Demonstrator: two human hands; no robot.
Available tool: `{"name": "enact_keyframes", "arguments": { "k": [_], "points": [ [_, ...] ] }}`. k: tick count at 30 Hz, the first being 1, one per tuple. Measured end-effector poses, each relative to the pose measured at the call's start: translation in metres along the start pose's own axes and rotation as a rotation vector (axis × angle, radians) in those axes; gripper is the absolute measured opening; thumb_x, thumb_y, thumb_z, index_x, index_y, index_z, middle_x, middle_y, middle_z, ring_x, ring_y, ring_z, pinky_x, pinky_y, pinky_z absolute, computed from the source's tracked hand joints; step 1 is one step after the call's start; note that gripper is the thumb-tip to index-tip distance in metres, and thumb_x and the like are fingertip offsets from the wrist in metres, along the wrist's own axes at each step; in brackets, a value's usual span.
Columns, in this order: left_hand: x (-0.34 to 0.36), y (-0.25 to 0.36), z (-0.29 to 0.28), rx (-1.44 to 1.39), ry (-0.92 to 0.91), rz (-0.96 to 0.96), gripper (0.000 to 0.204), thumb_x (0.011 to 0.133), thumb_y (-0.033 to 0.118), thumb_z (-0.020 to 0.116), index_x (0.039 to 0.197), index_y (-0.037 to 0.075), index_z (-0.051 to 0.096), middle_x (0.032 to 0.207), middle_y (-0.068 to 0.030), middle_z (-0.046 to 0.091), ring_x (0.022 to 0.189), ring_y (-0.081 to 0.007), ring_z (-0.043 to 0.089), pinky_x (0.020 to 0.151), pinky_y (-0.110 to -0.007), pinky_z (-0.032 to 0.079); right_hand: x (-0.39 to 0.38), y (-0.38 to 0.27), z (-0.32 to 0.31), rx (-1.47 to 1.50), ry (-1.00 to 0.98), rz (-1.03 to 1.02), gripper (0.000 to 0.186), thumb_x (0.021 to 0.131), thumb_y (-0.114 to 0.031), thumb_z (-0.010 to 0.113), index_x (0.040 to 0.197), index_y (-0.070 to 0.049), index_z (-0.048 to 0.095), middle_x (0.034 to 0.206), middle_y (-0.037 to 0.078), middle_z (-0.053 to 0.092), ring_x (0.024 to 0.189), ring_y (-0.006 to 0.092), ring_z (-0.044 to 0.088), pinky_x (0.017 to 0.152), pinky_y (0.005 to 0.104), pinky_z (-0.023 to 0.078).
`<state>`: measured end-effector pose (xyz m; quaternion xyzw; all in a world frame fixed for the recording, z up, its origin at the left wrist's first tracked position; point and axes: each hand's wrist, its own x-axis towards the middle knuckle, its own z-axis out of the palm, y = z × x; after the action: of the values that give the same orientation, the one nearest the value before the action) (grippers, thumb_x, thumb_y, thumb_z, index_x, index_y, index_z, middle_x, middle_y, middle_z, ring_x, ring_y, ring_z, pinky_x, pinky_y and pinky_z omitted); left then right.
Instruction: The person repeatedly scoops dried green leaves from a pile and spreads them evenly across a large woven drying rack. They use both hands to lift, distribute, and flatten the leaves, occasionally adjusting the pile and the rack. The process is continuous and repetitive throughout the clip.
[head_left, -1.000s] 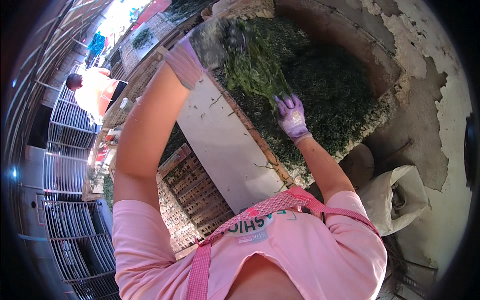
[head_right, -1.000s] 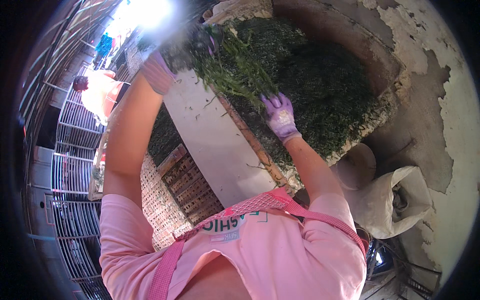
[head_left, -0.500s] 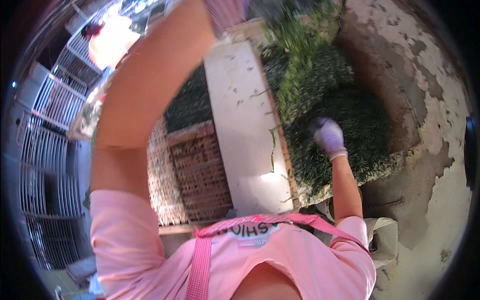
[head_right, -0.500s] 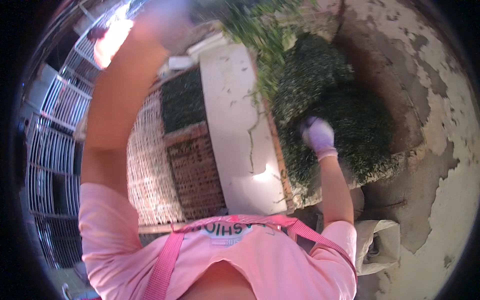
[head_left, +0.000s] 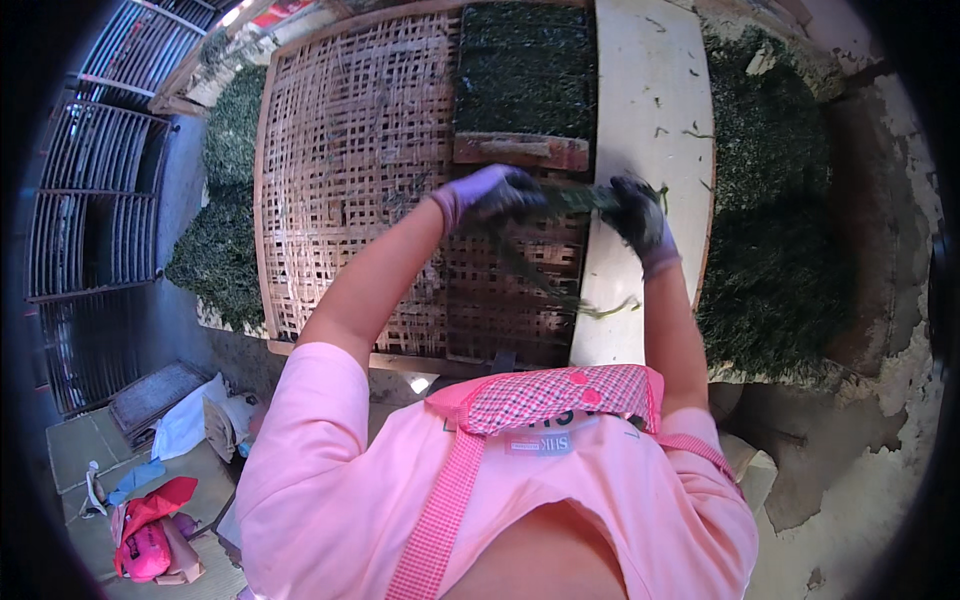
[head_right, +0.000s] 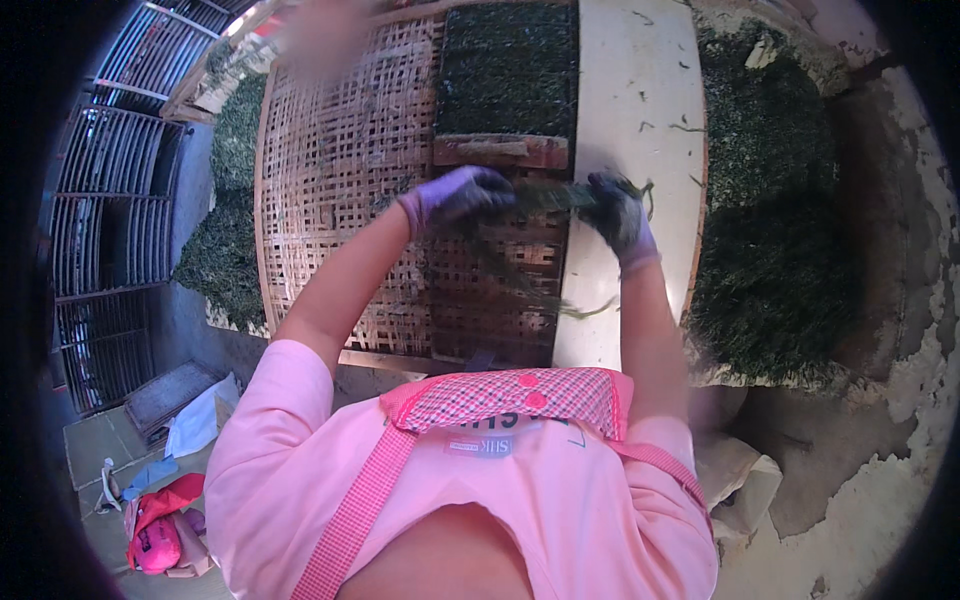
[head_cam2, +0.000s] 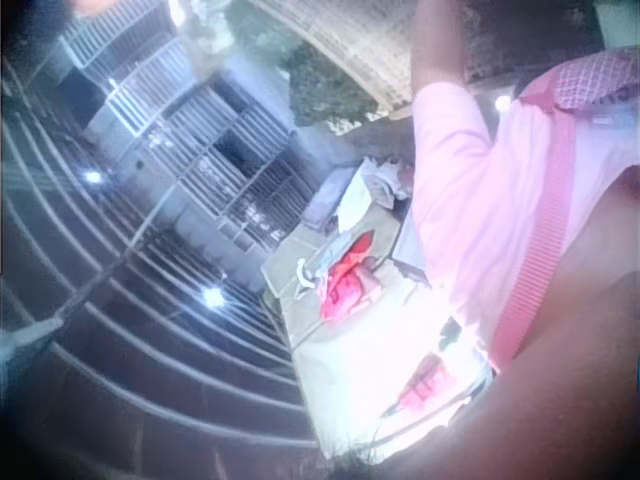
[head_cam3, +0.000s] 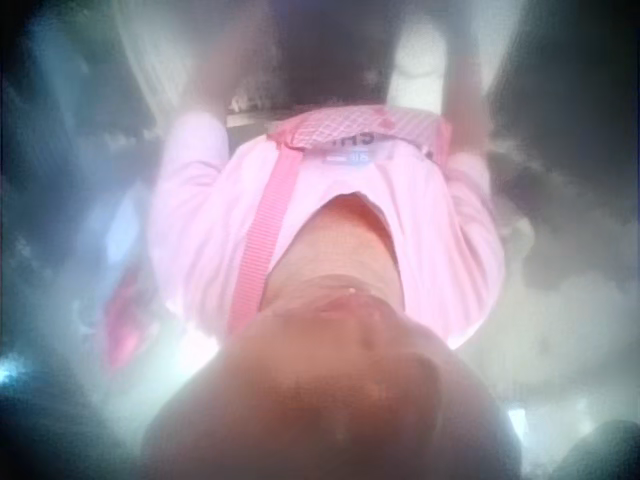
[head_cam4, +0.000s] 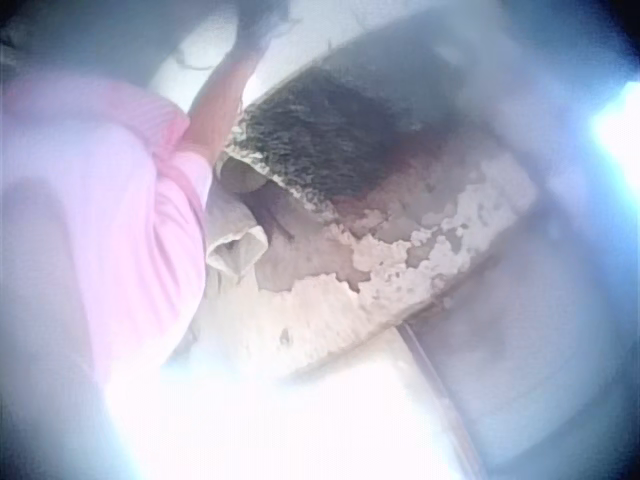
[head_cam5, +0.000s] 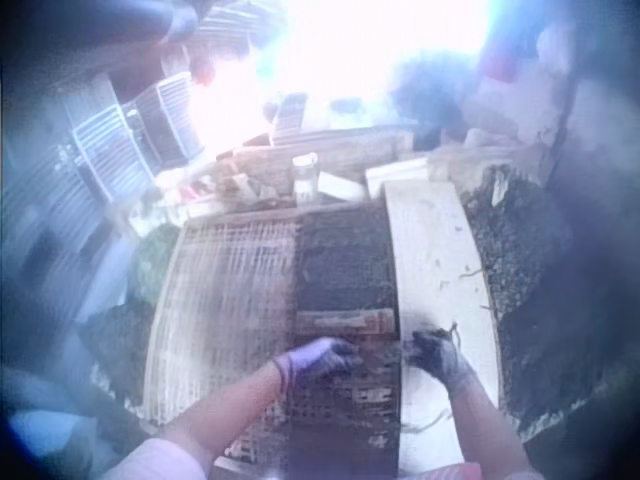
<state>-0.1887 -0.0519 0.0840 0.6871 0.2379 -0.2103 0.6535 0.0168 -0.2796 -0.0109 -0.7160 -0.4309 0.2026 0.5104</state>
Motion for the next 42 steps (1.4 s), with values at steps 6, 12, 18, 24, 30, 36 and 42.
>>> {"name": "enact_keyframes", "arguments": {
  "k": [6, 12, 18, 24, 30, 36, 42],
  "points": [
    [0.119, -0.183, -0.092, -0.576, -0.001, 0.083, 0.042, 0.087, 0.027, 0.066, 0.118, -0.001, 0.058, 0.094, -0.0053, 0.063, 0.081, -0.0172, 0.056, 0.075, -0.032, 0.048, 0.042, -0.083, -0.004, -0.544, 0.112, 0.796, 0.046, 0.080, -0.043, 0.072, 0.104, -0.004, 0.070, 0.093, 0.013, 0.071, 0.080, 0.0251, 0.067, 0.076, 0.0346, 0.052],
    [0.039, -0.095, -0.088, 0.041, 0.045, 0.113, 0.035, 0.087, 0.025, 0.067, 0.114, 0.003, 0.062, 0.085, -0.0038, 0.063, 0.076, -0.0179, 0.058, 0.076, -0.031, 0.050, 0.045, -0.018, 0.106, 0.060, -0.006, 0.599, 0.026, 0.079, -0.014, 0.062, 0.100, -0.002, 0.069, 0.094, 0.019, 0.070, 0.084, 0.0294, 0.068, 0.078, 0.0372, 0.052],
    [-0.053, -0.142, -0.176, -0.173, 1.225, 0.128, 0.032, 0.097, 0.027, 0.047, 0.105, 0.001, 0.064, 0.093, -0.0076, 0.066, 0.073, -0.0168, 0.060, 0.070, -0.030, 0.051, 0.053, -0.001, 0.134, -0.294, 0.045, 0.363, 0.029, 0.074, -0.013, 0.061, 0.100, -0.003, 0.069, 0.097, 0.022, 0.068, 0.092, 0.0390, 0.065, 0.082, 0.0427, 0.051],
    [0.080, -0.112, 0.009, 0.832, 0.867, 0.435, 0.026, 0.089, 0.023, 0.056, 0.111, 0.012, 0.066, 0.101, -0.0168, 0.067, 0.092, -0.0313, 0.065, 0.085, -0.041, 0.050, 0.041, -0.029, 0.108, 0.078, -0.117, 0.090, 0.034, 0.078, -0.006, 0.062, 0.111, -0.008, 0.067, 0.107, 0.015, 0.068, 0.093, 0.0247, 0.066, 0.088, 0.0343, 0.050],
    [0.085, -0.106, 0.029, 1.032, 1.046, 0.401, 0.023, 0.082, 0.031, 0.065, 0.097, 0.014, 0.067, 0.084, -0.0110, 0.066, 0.075, -0.0309, 0.063, 0.067, -0.042, 0.051, 0.087, 0.012, -0.119, -0.070, 0.677, 0.255, 0.026, 0.091, -0.019, 0.062, 0.114, -0.008, 0.065, 0.104, 0.013, 0.069, 0.092, 0.0235, 0.066, 0.084, 0.0336, 0.051],
    [0.098, -0.095, 0.025, 1.074, 1.021, 0.531, 0.021, 0.083, 0.028, 0.064, 0.096, 0.012, 0.067, 0.086, -0.0122, 0.066, 0.077, -0.0318, 0.063, 0.068, -0.043, 0.051, 0.137, 0.232, -0.193, -0.308, 0.801, 0.455, 0.036, 0.080, -0.012, 0.059, 0.115, -0.007, 0.066, 0.103, 0.018, 0.069, 0.095, 0.0338, 0.066, 0.083, 0.0377, 0.052],
    [0.088, -0.100, 0.030, 1.129, 0.980, 0.458, 0.018, 0.084, 0.024, 0.062, 0.095, 0.010, 0.067, 0.085, -0.0126, 0.066, 0.076, -0.0324, 0.063, 0.068, -0.043, 0.051, 0.002, 0.237, -0.159, -0.253, 0.836, 0.431, 0.049, 0.076, -0.023, 0.071, 0.120, -0.005, 0.061, 0.116, 0.021, 0.063, 0.106, 0.0380, 0.060, 0.091, 0.0404, 0.049]
  ]
}}
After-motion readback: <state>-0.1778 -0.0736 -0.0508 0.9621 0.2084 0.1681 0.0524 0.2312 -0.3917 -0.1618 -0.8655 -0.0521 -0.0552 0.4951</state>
